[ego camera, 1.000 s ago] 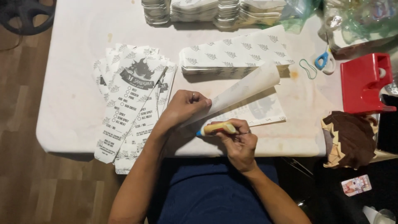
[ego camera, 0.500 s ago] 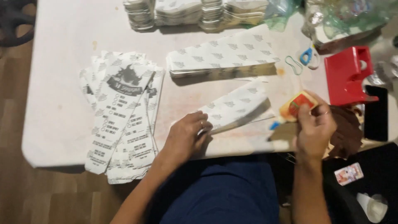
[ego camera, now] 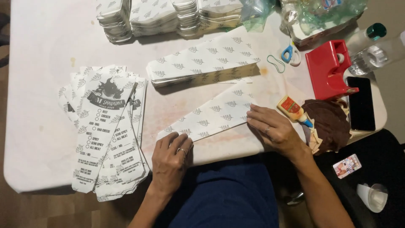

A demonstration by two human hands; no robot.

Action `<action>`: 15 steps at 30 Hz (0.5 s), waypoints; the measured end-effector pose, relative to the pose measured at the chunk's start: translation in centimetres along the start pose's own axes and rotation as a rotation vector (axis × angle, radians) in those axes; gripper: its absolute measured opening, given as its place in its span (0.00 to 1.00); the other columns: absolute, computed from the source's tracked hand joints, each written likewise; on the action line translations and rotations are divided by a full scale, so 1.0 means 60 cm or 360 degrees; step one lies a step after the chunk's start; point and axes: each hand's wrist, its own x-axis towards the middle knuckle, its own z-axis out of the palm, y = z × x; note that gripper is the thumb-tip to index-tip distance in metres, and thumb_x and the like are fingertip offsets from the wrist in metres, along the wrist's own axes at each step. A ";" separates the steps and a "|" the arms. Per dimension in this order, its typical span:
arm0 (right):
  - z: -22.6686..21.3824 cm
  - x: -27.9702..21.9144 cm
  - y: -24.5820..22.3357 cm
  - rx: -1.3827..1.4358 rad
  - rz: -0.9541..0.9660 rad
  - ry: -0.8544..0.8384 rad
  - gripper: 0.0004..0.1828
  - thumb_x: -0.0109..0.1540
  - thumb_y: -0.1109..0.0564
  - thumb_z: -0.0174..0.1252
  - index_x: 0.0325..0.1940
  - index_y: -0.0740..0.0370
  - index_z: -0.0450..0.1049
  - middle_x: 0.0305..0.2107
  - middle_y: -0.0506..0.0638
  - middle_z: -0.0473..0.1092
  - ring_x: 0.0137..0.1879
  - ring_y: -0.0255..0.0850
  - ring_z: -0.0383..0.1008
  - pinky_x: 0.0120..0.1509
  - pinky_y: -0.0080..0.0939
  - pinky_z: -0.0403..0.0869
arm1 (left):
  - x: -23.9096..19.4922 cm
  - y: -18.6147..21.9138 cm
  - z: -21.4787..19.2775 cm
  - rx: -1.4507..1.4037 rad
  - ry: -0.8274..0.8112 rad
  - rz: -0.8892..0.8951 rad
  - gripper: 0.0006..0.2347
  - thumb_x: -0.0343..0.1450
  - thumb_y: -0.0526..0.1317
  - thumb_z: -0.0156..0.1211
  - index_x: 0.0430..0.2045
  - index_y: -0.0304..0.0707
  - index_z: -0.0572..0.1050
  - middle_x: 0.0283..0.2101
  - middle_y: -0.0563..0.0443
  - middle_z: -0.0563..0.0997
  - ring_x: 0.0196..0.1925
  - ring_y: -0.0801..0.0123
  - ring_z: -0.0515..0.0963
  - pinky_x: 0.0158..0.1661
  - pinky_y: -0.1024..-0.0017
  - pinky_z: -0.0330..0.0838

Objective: Folding and gluing paper sandwich wraps to create sleeves

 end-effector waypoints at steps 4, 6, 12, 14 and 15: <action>0.011 0.008 0.002 0.0041 -0.0045 -0.0052 0.08 0.64 0.69 0.61 0.48 0.72 0.77 0.47 0.66 0.76 0.58 0.61 0.79 0.60 0.56 0.80 | -0.010 -0.008 0.002 0.0019 -0.0025 0.0021 0.05 0.72 0.30 0.61 0.38 0.27 0.80 0.45 0.37 0.84 0.48 0.43 0.81 0.41 0.55 0.77; 0.015 0.005 0.007 0.0031 -0.0068 -0.0037 0.08 0.64 0.69 0.60 0.48 0.72 0.77 0.47 0.66 0.76 0.57 0.61 0.79 0.59 0.56 0.81 | -0.010 -0.008 0.004 0.0016 -0.0016 0.0028 0.05 0.72 0.30 0.60 0.38 0.27 0.80 0.45 0.37 0.84 0.47 0.43 0.81 0.40 0.55 0.77; 0.017 0.014 0.002 -0.0047 -0.0088 0.0018 0.06 0.63 0.71 0.62 0.44 0.74 0.77 0.42 0.66 0.77 0.52 0.60 0.81 0.55 0.55 0.82 | -0.005 -0.002 0.004 0.0032 0.0030 0.0057 0.04 0.73 0.29 0.60 0.36 0.25 0.80 0.43 0.38 0.84 0.43 0.45 0.80 0.36 0.57 0.75; 0.018 0.016 0.002 -0.0053 -0.0087 0.0031 0.05 0.63 0.71 0.61 0.43 0.75 0.77 0.41 0.66 0.77 0.51 0.60 0.81 0.54 0.55 0.82 | -0.004 -0.001 0.003 0.0052 0.0046 0.0068 0.03 0.72 0.28 0.60 0.35 0.25 0.80 0.42 0.38 0.84 0.42 0.46 0.81 0.35 0.58 0.75; 0.018 0.015 0.003 -0.0077 -0.0094 0.0027 0.05 0.63 0.71 0.61 0.43 0.75 0.76 0.41 0.66 0.77 0.50 0.61 0.81 0.53 0.55 0.82 | -0.004 -0.002 0.003 0.0052 0.0037 0.0071 0.03 0.72 0.28 0.60 0.35 0.26 0.80 0.42 0.38 0.84 0.42 0.46 0.81 0.35 0.58 0.75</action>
